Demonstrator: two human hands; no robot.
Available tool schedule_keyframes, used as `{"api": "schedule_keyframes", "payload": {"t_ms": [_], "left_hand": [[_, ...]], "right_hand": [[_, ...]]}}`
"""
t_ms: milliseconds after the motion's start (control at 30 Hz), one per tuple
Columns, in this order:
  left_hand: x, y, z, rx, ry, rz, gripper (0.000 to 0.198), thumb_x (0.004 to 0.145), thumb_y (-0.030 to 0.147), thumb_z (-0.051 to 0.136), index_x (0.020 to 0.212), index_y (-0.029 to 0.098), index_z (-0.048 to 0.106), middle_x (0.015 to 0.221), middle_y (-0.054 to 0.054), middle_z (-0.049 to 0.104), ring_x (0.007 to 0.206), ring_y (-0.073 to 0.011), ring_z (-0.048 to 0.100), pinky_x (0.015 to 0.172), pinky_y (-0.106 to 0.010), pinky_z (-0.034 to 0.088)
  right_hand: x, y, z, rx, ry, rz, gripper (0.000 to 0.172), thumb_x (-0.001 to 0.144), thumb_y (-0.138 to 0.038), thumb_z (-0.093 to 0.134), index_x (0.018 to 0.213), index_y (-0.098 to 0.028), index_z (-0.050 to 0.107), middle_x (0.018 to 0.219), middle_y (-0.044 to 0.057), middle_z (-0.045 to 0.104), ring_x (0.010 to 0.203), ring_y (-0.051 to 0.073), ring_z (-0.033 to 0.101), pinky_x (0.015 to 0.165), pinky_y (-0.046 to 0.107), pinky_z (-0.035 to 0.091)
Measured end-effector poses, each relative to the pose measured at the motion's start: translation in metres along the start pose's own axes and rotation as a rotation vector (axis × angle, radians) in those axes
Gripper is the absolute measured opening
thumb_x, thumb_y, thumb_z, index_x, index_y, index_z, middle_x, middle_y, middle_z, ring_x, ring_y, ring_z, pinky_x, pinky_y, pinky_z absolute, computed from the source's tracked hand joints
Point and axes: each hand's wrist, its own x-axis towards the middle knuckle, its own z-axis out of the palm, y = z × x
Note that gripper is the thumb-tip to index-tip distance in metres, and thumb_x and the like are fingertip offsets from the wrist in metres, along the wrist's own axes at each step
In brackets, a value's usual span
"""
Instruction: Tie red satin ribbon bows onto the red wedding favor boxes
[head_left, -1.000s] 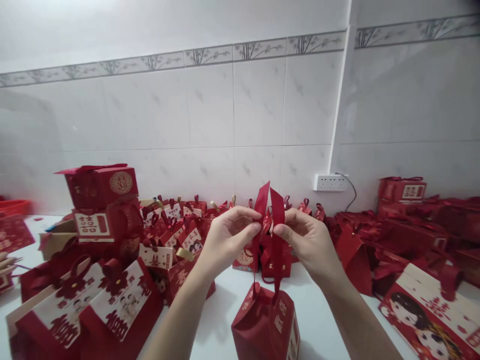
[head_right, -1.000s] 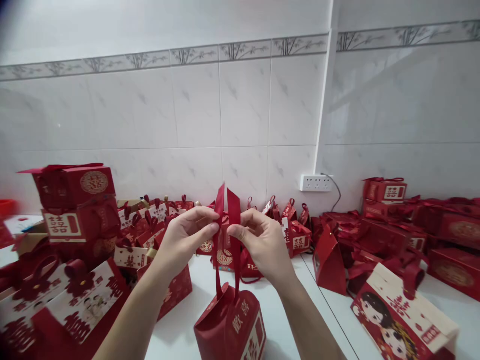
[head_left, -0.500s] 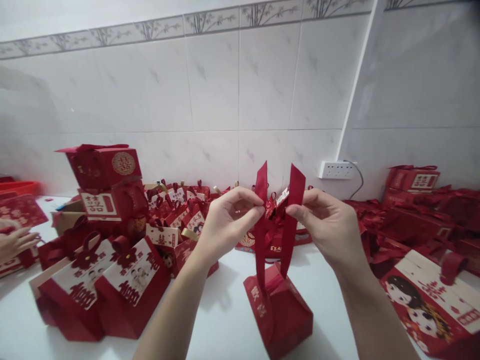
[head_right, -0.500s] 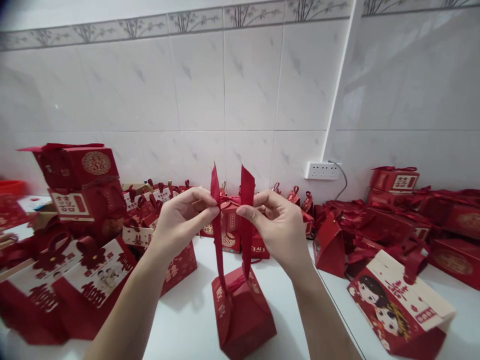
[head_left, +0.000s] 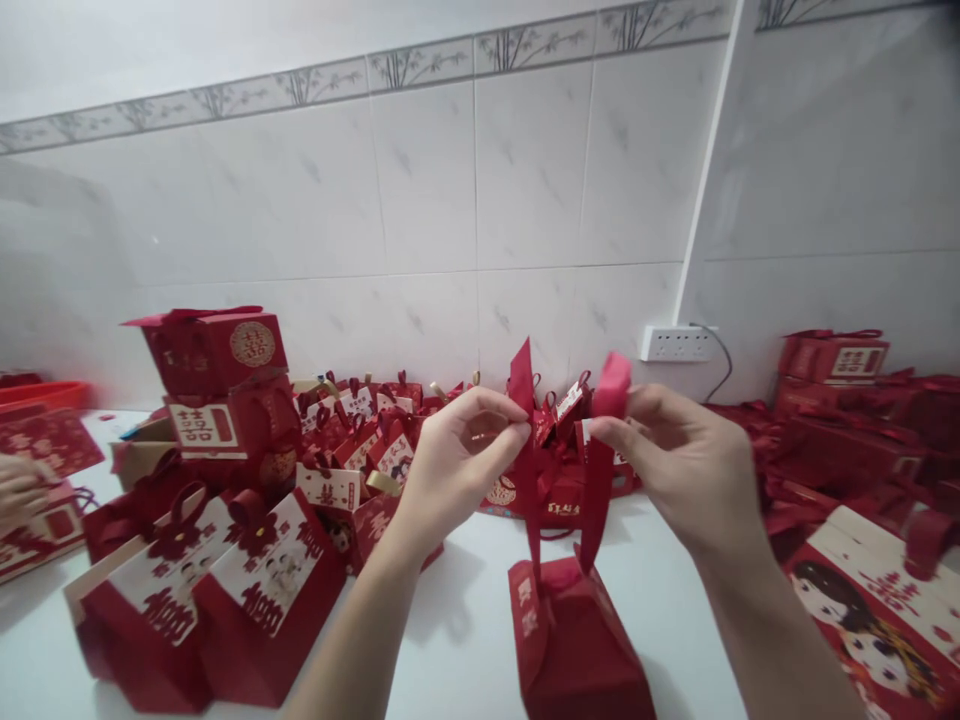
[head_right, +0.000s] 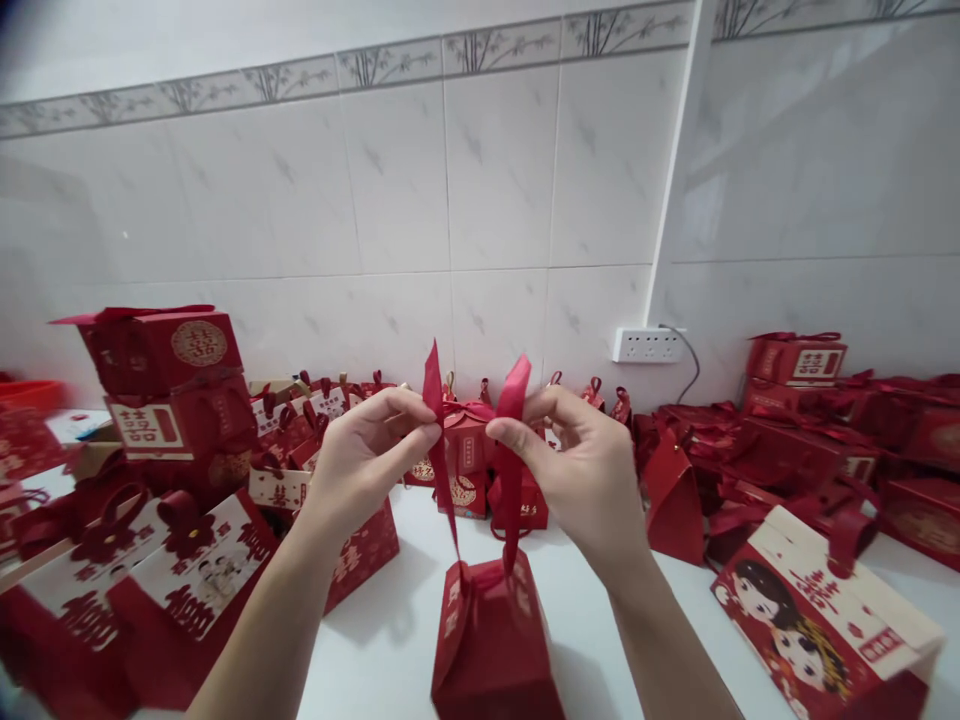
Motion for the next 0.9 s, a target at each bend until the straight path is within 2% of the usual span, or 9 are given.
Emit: {"api": "schedule_keyframes", "payload": {"t_ms": [167, 300, 400, 567, 700, 833, 900], "left_hand": [[0.002, -0.001, -0.002, -0.011, 0.038, -0.054, 0.003, 0.075, 0.021, 0.065, 0.074, 0.020, 0.063, 0.066, 0.001, 0.061, 0.055, -0.0076, 0.052, 0.045, -0.018, 0.039], [0.000, -0.002, -0.002, -0.159, 0.094, -0.007, 0.007, 0.072, 0.022, 0.070, 0.072, 0.020, 0.063, 0.072, 0.001, 0.061, 0.062, -0.0074, 0.056, 0.052, -0.016, 0.045], [-0.001, -0.004, -0.002, -0.249, 0.138, 0.028, 0.010, 0.069, 0.022, 0.074, 0.072, 0.021, 0.064, 0.075, 0.002, 0.060, 0.067, -0.0070, 0.058, 0.057, -0.015, 0.047], [0.000, -0.006, -0.002, -0.234, 0.179, 0.004, 0.009, 0.070, 0.024, 0.073, 0.072, 0.021, 0.065, 0.071, 0.002, 0.062, 0.064, -0.0074, 0.059, 0.055, -0.016, 0.049], [-0.002, -0.001, 0.000, -0.156, 0.212, 0.087, 0.008, 0.072, 0.022, 0.072, 0.072, 0.022, 0.064, 0.071, 0.002, 0.064, 0.068, -0.0084, 0.062, 0.060, -0.016, 0.052], [-0.009, 0.007, 0.002, 0.064, 0.241, 0.263, 0.007, 0.075, 0.016, 0.068, 0.077, 0.021, 0.064, 0.073, 0.002, 0.064, 0.068, -0.0084, 0.063, 0.062, -0.017, 0.055], [-0.011, 0.008, 0.002, 0.122, 0.245, 0.339, 0.013, 0.075, 0.014, 0.068, 0.085, 0.021, 0.064, 0.072, 0.003, 0.062, 0.068, -0.0083, 0.063, 0.064, -0.018, 0.056]], "right_hand": [[-0.007, -0.015, -0.003, 0.025, 0.051, -0.069, 0.020, 0.071, -0.037, 0.075, 0.065, -0.024, 0.062, 0.062, -0.001, 0.060, 0.057, 0.014, 0.056, 0.052, 0.028, 0.047], [-0.013, -0.025, -0.003, 0.019, 0.038, -0.087, 0.018, 0.071, -0.035, 0.075, 0.065, -0.024, 0.063, 0.065, -0.002, 0.062, 0.058, 0.014, 0.057, 0.054, 0.028, 0.048], [-0.013, -0.025, -0.002, 0.026, 0.059, -0.072, 0.015, 0.072, -0.034, 0.075, 0.067, -0.025, 0.063, 0.063, -0.003, 0.061, 0.058, 0.014, 0.057, 0.054, 0.028, 0.048], [-0.009, -0.015, -0.003, 0.025, 0.068, -0.036, 0.014, 0.071, -0.035, 0.076, 0.071, -0.026, 0.066, 0.064, -0.002, 0.062, 0.058, 0.014, 0.057, 0.053, 0.028, 0.048], [-0.009, -0.011, -0.004, -0.024, 0.063, -0.042, 0.014, 0.071, -0.035, 0.076, 0.073, -0.025, 0.066, 0.064, -0.003, 0.062, 0.055, 0.013, 0.055, 0.050, 0.025, 0.045], [-0.016, -0.022, -0.002, -0.146, -0.066, -0.063, 0.020, 0.072, -0.040, 0.073, 0.069, -0.022, 0.064, 0.064, -0.002, 0.063, 0.054, 0.013, 0.056, 0.047, 0.024, 0.044], [-0.020, -0.029, -0.001, -0.177, -0.127, -0.066, 0.022, 0.073, -0.041, 0.072, 0.068, -0.022, 0.063, 0.066, -0.002, 0.063, 0.054, 0.013, 0.056, 0.047, 0.025, 0.044]]}}
